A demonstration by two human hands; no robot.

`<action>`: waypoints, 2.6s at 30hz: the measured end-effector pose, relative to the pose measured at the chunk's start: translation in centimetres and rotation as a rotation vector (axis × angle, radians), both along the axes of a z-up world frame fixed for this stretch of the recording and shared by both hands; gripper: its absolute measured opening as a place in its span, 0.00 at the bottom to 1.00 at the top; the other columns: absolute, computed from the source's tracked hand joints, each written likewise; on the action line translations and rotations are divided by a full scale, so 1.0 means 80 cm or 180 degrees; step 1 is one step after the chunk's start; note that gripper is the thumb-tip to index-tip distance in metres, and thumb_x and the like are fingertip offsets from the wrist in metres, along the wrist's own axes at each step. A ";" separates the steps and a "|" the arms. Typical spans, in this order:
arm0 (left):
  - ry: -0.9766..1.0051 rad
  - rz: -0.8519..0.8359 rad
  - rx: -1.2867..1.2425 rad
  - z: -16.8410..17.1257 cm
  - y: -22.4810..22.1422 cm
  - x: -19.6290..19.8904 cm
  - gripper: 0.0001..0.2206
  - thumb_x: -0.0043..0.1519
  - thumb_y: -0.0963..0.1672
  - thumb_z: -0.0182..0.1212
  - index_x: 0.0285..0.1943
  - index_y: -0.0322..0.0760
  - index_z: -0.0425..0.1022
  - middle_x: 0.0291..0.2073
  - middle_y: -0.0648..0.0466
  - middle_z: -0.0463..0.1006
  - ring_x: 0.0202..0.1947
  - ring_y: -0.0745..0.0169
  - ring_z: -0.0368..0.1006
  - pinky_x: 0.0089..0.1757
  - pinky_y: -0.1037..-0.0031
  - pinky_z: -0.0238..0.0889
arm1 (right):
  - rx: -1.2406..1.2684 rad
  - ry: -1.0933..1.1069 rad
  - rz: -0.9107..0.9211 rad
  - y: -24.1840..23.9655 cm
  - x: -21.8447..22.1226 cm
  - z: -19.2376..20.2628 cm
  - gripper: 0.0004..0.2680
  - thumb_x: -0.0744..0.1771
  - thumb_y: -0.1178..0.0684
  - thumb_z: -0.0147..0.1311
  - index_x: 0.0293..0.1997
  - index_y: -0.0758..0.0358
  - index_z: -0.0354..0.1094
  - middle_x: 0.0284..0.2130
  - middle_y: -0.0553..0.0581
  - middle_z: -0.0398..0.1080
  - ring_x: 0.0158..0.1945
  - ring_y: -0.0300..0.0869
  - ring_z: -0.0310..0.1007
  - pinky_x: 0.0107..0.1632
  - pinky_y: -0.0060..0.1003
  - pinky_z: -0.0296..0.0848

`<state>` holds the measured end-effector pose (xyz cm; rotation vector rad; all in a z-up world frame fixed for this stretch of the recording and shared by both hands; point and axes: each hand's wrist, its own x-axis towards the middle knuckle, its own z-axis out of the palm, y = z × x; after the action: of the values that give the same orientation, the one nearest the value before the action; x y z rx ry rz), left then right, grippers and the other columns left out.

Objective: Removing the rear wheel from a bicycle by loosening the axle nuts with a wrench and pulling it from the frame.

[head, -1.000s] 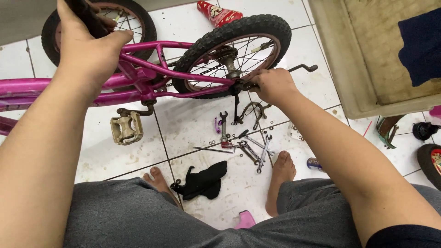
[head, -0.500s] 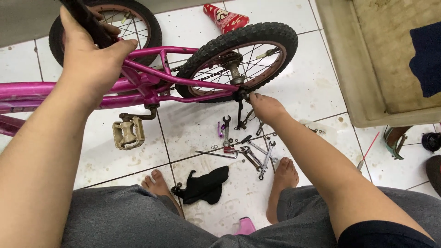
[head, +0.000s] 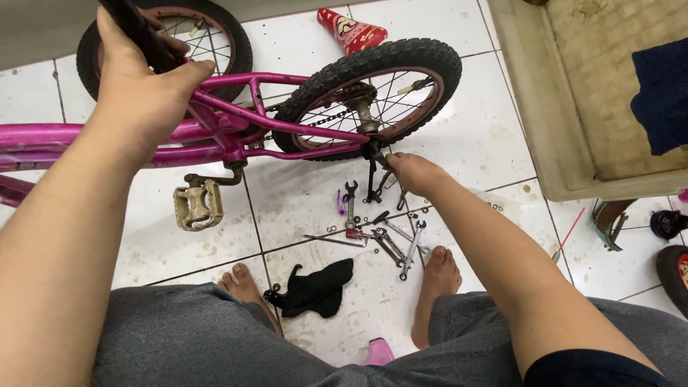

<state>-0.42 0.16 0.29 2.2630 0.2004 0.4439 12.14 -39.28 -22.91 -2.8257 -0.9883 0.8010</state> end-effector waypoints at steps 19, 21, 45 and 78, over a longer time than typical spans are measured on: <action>0.0057 -0.0004 -0.0266 -0.009 0.007 0.004 0.31 0.70 0.37 0.67 0.72 0.36 0.44 0.48 0.48 0.74 0.43 0.59 0.76 0.38 0.73 0.74 | -0.0793 -0.1201 0.0751 0.009 -0.023 0.117 0.12 0.72 0.38 0.43 0.46 0.47 0.72 0.39 0.48 0.75 0.37 0.49 0.79 0.38 0.45 0.76; 0.0083 -0.0025 -0.0152 -0.006 0.005 0.004 0.30 0.71 0.38 0.66 0.72 0.36 0.43 0.48 0.45 0.74 0.44 0.56 0.78 0.40 0.72 0.77 | -0.0919 -0.1177 0.0721 0.017 -0.028 0.134 0.12 0.72 0.39 0.45 0.45 0.51 0.73 0.39 0.51 0.75 0.38 0.50 0.80 0.38 0.45 0.77; -0.0108 -0.0188 -0.0230 -0.011 0.008 0.004 0.25 0.70 0.36 0.65 0.66 0.34 0.49 0.49 0.46 0.71 0.46 0.57 0.75 0.41 0.72 0.74 | -0.1207 -0.1526 0.0541 0.093 -0.046 0.157 0.06 0.65 0.57 0.55 0.31 0.56 0.79 0.26 0.54 0.79 0.27 0.44 0.77 0.29 0.38 0.68; -0.0097 -0.0076 -0.0340 -0.003 -0.006 0.000 0.25 0.66 0.35 0.64 0.63 0.34 0.50 0.46 0.45 0.70 0.44 0.56 0.73 0.43 0.69 0.71 | 0.0885 -0.1084 -0.0146 -0.022 0.008 -0.012 0.08 0.71 0.44 0.50 0.49 0.53 0.70 0.39 0.53 0.76 0.42 0.52 0.76 0.44 0.45 0.74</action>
<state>-0.43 -0.32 0.06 2.1508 0.1774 0.4444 12.77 -41.04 -23.86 -2.7733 -0.9751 0.1588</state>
